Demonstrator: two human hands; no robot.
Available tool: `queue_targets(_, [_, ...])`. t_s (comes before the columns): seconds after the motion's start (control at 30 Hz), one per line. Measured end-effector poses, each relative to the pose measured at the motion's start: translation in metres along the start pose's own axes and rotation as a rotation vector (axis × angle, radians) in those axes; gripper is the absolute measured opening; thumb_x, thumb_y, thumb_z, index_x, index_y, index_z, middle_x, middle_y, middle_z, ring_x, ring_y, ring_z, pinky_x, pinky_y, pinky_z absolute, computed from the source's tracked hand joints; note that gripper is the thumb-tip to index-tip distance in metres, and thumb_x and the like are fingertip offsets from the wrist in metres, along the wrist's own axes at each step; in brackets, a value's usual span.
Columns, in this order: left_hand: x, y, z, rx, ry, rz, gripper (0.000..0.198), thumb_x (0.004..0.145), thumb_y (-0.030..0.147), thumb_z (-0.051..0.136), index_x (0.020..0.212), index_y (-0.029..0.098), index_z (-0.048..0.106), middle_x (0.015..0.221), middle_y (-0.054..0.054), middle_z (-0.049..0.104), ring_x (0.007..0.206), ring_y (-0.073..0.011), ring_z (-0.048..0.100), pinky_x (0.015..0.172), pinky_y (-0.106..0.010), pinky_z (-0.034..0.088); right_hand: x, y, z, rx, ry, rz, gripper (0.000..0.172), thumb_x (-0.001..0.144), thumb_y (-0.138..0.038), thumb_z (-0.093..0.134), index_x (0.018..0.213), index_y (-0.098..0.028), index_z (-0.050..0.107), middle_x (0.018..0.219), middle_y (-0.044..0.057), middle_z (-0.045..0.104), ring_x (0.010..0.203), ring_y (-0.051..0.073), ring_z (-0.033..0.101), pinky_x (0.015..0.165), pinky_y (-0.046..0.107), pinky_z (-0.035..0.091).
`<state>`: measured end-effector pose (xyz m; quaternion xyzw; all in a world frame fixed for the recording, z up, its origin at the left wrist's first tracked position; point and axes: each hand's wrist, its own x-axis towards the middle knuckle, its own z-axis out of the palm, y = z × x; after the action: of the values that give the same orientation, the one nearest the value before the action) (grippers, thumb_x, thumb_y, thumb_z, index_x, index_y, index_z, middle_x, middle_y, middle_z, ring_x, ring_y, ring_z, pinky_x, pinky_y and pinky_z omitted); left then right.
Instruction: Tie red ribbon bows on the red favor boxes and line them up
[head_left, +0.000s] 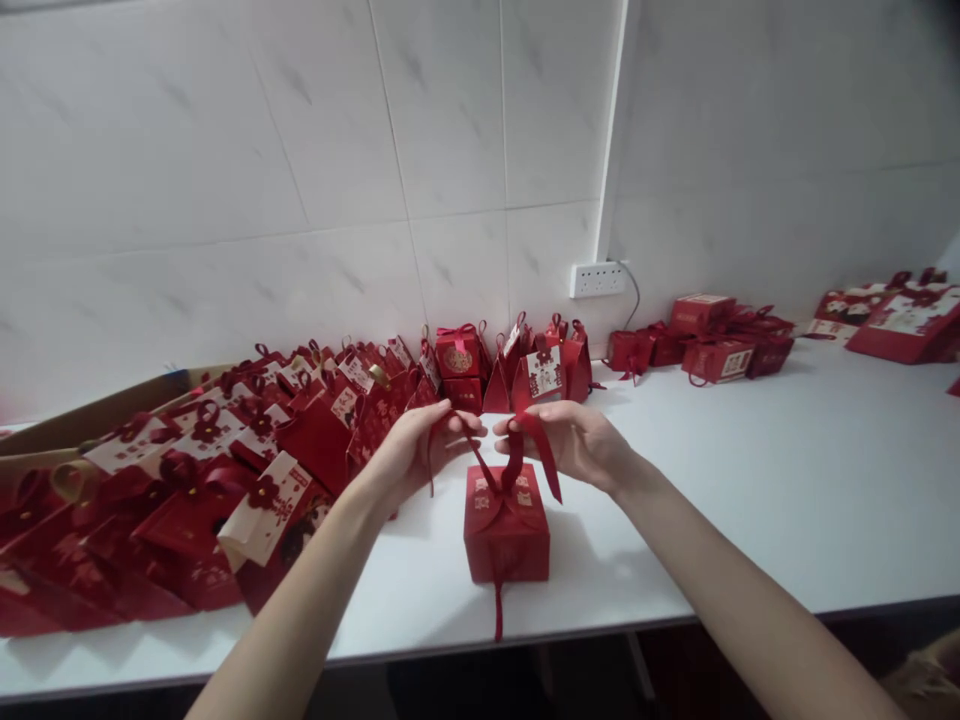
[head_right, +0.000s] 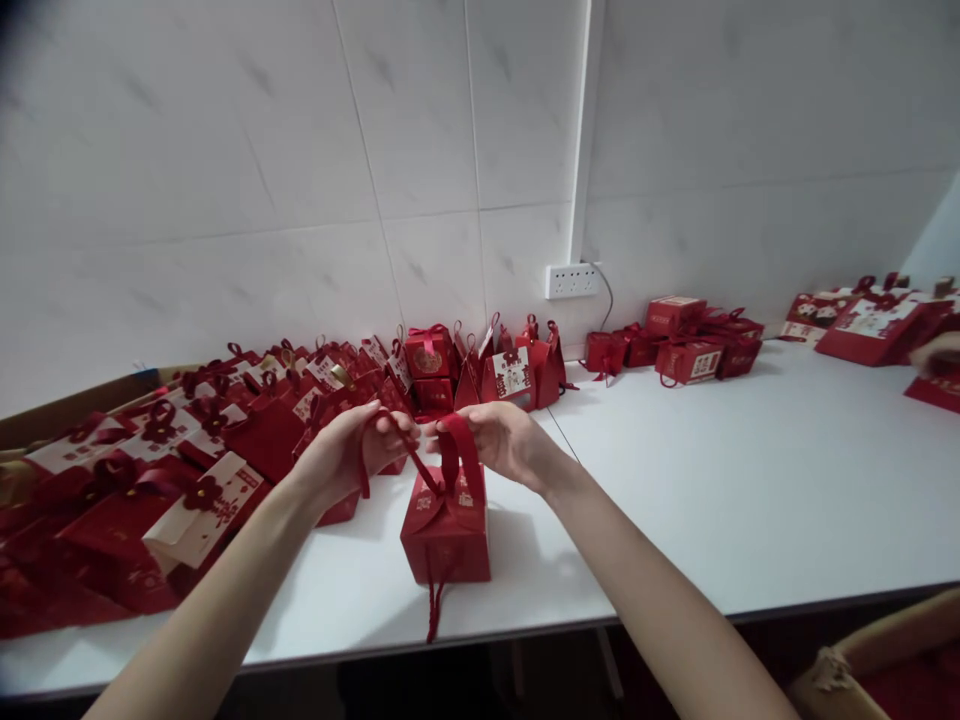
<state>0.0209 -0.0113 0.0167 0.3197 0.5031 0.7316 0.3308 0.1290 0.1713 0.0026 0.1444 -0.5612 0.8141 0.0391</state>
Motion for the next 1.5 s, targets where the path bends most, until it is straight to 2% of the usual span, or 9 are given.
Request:
queue_targets(0.3, [0.009,0.012,0.024,0.025,-0.072,0.170,0.030,0.068,0.025,0.063,0.095,0.013,0.068,0.102,-0.011,0.069,0.110,-0.0298,0.058,0.096,-0.041,0.043,0.023,0.016,0.013,-0.117,0.358,-0.369,0.016,0.073,-0.029,0.071,0.086,-0.020,0.073,0.090,0.005,0.072,0.082,0.019,0.068,0.079,0.038,0.055])
queue_targets(0.57, [0.012,0.011,0.024,-0.019,-0.075,0.181,0.056,0.069,0.023,0.063,0.124,0.019,0.053,0.137,-0.011,0.048,0.113,-0.0269,0.055,0.094,-0.037,0.043,0.023,0.013,0.018,-0.279,0.389,-0.467,0.022,0.077,-0.026,0.067,0.098,-0.023,0.072,0.106,0.005,0.070,0.081,0.017,0.069,0.081,0.037,0.057])
queue_targets(0.83, [0.005,0.016,0.032,0.009,-0.190,0.270,0.050,0.072,0.021,0.061,0.122,0.018,0.057,0.115,-0.009,0.063,0.103,-0.0213,0.059,0.089,-0.033,0.045,0.020,0.013,0.023,-0.453,0.376,-0.553,0.021,0.080,-0.021,0.062,0.096,-0.027,0.073,0.103,0.002,0.071,0.099,0.017,0.066,0.092,0.035,0.053])
queue_targets(0.97, [-0.001,0.018,0.029,0.028,-0.169,0.310,0.046,0.070,0.024,0.063,0.115,0.018,0.062,0.105,-0.008,0.067,0.097,-0.0202,0.062,0.086,-0.032,0.047,0.012,0.009,0.023,-0.431,0.355,-0.577,0.016,0.077,-0.019,0.065,0.089,-0.025,0.073,0.092,0.002,0.073,0.086,0.016,0.069,0.082,0.031,0.057])
queue_targets(1.03, [-0.009,0.021,0.015,0.102,-0.045,0.332,0.034,0.069,0.029,0.062,0.100,0.016,0.067,0.095,-0.009,0.069,0.090,-0.0213,0.063,0.083,-0.034,0.049,-0.006,-0.001,0.014,-0.338,0.252,-0.512,0.003,0.073,-0.021,0.069,0.073,-0.022,0.072,0.075,0.001,0.072,0.068,0.016,0.069,0.066,0.028,0.058])
queue_targets(1.1, [-0.022,0.023,-0.006,0.316,0.168,0.323,0.023,0.071,0.035,0.060,0.078,0.014,0.067,0.087,-0.009,0.069,0.085,-0.0230,0.064,0.080,-0.036,0.049,-0.032,-0.016,-0.002,-0.231,0.092,-0.296,0.020,0.066,-0.028,0.074,0.054,-0.018,0.062,0.058,-0.001,0.065,0.048,0.015,0.064,0.045,0.025,0.052])
queue_targets(1.23, [-0.048,0.016,-0.035,1.028,0.558,0.376,0.022,0.074,0.037,0.058,0.068,0.016,0.059,0.117,-0.010,0.060,0.111,-0.0264,0.054,0.092,-0.037,0.044,-0.069,-0.035,-0.035,-0.300,0.069,0.239,0.038,0.068,-0.054,0.067,0.061,-0.017,0.056,0.053,0.004,0.063,0.036,0.016,0.057,0.033,0.025,0.044])
queue_targets(1.37, [-0.053,-0.015,-0.024,1.090,0.217,0.137,0.029,0.082,0.043,0.050,0.092,0.017,0.059,0.115,-0.009,0.060,0.105,-0.0233,0.057,0.088,-0.036,0.047,-0.066,-0.012,-0.031,-0.685,0.272,0.322,0.042,0.077,-0.058,0.057,0.073,-0.016,0.058,0.071,0.007,0.065,0.063,0.019,0.065,0.044,0.026,0.054])
queue_targets(1.5, [-0.043,-0.047,-0.009,0.976,0.030,-0.100,0.037,0.082,0.051,0.050,0.099,0.018,0.054,0.104,-0.007,0.061,0.091,-0.0204,0.060,0.071,-0.030,0.050,-0.053,0.016,-0.008,-0.966,0.171,0.362,0.036,0.080,-0.053,0.058,0.079,-0.017,0.060,0.081,0.006,0.064,0.071,0.016,0.062,0.049,0.021,0.054])
